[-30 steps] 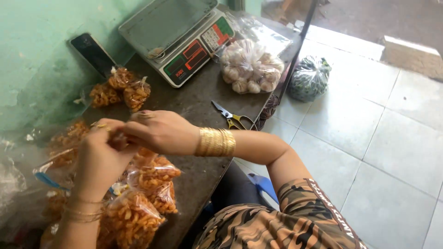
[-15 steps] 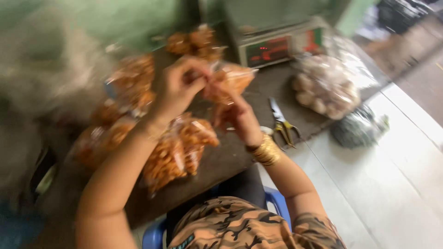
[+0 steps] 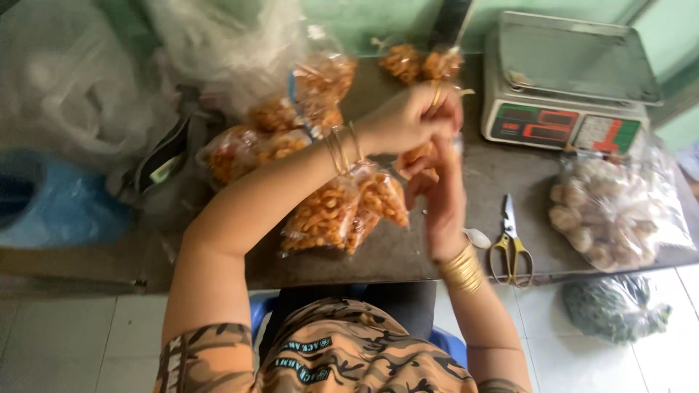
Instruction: Sealing small plastic bags of snacks using rubber bands on a preparation table
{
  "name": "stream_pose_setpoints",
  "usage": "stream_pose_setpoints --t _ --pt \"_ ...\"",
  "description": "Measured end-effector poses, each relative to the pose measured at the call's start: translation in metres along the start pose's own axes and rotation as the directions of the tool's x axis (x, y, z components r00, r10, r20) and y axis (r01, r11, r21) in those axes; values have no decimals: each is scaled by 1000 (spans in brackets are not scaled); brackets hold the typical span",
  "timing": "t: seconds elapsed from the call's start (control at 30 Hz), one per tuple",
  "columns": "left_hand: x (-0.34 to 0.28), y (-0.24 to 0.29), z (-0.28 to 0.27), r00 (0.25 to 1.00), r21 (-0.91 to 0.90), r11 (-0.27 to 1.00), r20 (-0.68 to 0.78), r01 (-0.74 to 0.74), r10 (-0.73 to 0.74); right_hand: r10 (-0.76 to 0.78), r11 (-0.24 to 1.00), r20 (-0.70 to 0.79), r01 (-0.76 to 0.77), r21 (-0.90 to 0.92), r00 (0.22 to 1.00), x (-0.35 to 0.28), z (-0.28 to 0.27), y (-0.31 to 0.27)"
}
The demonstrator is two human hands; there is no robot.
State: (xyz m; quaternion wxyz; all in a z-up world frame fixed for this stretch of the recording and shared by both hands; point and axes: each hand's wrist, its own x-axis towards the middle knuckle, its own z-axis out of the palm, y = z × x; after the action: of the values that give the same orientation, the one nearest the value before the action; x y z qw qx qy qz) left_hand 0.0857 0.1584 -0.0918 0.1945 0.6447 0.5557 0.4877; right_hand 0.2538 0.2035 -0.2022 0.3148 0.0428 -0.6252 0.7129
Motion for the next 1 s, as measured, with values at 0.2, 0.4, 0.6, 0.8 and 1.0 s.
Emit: stream_pose_setpoints --t 0.2,0.4,0.6,0.8,1.0 --pt "-28 84 -40 893 -532 838 313 -118 324 -147 846 393 321 -426 908 -20 -75 135" --pt "-35 79 -59 918 23 994 383 102 -103 -326 677 366 486 -553 872 68 -16 -68" --pt "-28 54 -75 955 -55 996 292 65 -46 291 941 352 -200 -273 890 84 -7 -91" --pt "-16 47 -92 963 186 982 266 -16 -34 29 823 475 249 -511 879 105 4 -84" --pt "0 -13 -105 975 526 825 180 -207 130 -401 399 367 521 -755 839 123 -2 -51"
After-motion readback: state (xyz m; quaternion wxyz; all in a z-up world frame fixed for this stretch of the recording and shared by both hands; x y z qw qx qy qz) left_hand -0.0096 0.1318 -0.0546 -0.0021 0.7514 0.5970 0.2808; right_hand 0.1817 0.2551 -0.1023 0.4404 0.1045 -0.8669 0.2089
